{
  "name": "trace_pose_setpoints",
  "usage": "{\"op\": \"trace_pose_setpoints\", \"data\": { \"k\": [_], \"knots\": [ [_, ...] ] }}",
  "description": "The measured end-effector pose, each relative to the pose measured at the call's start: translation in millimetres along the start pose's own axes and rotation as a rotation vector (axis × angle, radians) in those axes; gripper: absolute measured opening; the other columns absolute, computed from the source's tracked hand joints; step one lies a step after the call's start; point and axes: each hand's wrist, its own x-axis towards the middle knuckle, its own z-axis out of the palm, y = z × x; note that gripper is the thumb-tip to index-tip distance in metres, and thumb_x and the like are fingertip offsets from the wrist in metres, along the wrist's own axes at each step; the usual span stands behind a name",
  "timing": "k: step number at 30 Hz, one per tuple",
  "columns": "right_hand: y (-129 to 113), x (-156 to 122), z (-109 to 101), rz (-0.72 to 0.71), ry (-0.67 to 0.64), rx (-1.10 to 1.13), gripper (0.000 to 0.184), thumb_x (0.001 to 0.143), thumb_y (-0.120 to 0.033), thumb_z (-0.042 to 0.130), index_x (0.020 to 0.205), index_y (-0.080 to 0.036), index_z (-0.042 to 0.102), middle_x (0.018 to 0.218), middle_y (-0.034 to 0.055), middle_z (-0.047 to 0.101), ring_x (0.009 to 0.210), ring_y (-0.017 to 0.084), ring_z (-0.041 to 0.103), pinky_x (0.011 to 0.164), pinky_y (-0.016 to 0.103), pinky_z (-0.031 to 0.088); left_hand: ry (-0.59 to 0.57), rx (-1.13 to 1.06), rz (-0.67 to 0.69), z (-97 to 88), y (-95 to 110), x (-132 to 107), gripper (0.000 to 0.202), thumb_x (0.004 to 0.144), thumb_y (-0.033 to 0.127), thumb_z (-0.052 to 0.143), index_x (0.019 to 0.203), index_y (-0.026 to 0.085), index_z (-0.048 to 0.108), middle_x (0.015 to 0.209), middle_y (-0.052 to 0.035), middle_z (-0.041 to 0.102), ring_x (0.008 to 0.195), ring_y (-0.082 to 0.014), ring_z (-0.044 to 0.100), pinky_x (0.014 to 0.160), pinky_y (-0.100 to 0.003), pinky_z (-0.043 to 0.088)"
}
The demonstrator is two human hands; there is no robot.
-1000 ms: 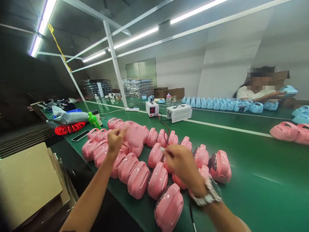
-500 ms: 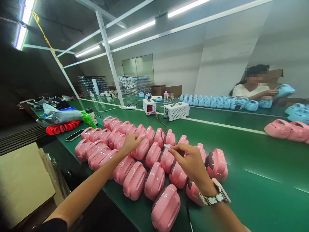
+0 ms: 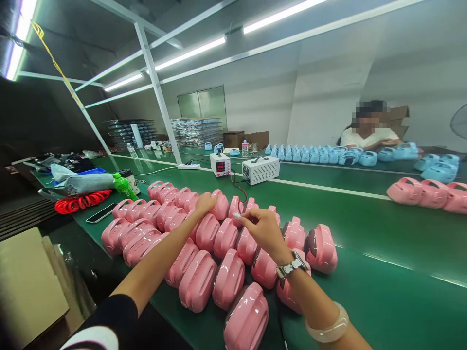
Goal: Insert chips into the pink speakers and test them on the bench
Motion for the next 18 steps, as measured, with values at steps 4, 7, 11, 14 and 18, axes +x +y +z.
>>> {"op": "trace_pose_setpoints", "data": {
  "k": [4, 7, 11, 14, 18],
  "knots": [
    [-13, 9, 8, -0.107, 0.049, -0.083, 0.024, 0.081, -0.029, 0.06, 0.066, -0.015, 0.071, 0.059, 0.0022, 0.065, 0.053, 0.012, 0.048, 0.053, 0.025, 0.035, 0.27, -0.26, 0.099, -41.8, -1, -22, 0.041, 0.087, 0.041, 0.045, 0.053, 0.017, 0.044, 0.056, 0.0006, 0.044, 0.056, -0.0112, 0.041, 0.054, -0.025, 0.028],
    [-32, 13, 16, -0.206, 0.09, -0.106, 0.02, 0.083, -0.027, 0.061, 0.069, -0.015, 0.071, 0.061, 0.0022, 0.066, 0.053, 0.011, 0.048, 0.054, 0.025, 0.037, 0.336, -0.453, 0.219, -75.0, 4, -53, 0.047, 0.077, 0.048, 0.049, 0.047, 0.019, 0.027, 0.052, 0.0033, 0.024, 0.051, -0.0092, 0.026, 0.051, -0.027, 0.02],
    [-55, 6, 26, -0.288, 0.079, -0.032, 0.018, 0.083, -0.025, 0.063, 0.071, -0.016, 0.072, 0.06, 0.002, 0.067, 0.051, 0.011, 0.048, 0.051, 0.025, 0.037, 0.293, -0.637, 0.312, -96.6, 11, -102, 0.045, 0.07, 0.049, 0.05, 0.048, 0.02, 0.022, 0.053, 0.0034, 0.019, 0.051, -0.0086, 0.021, 0.049, -0.027, 0.018],
    [-64, -5, 28, -0.292, 0.05, 0.023, 0.021, 0.084, -0.027, 0.062, 0.069, -0.016, 0.071, 0.059, 0.002, 0.066, 0.05, 0.01, 0.048, 0.049, 0.024, 0.036, 0.26, -0.731, 0.332, -101.6, 14, -125, 0.044, 0.069, 0.048, 0.05, 0.048, 0.02, 0.023, 0.053, 0.0033, 0.02, 0.051, -0.0085, 0.021, 0.048, -0.027, 0.018],
    [-70, -15, 23, -0.292, 0.026, 0.038, 0.026, 0.085, -0.028, 0.061, 0.065, -0.015, 0.069, 0.054, 0.0006, 0.062, 0.047, 0.009, 0.043, 0.046, 0.023, 0.033, 0.209, -0.863, 0.375, -104.9, 16, -138, 0.045, 0.07, 0.043, 0.055, 0.048, 0.02, 0.023, 0.052, 0.0039, 0.019, 0.051, -0.008, 0.019, 0.049, -0.027, 0.018]
  ]
}}
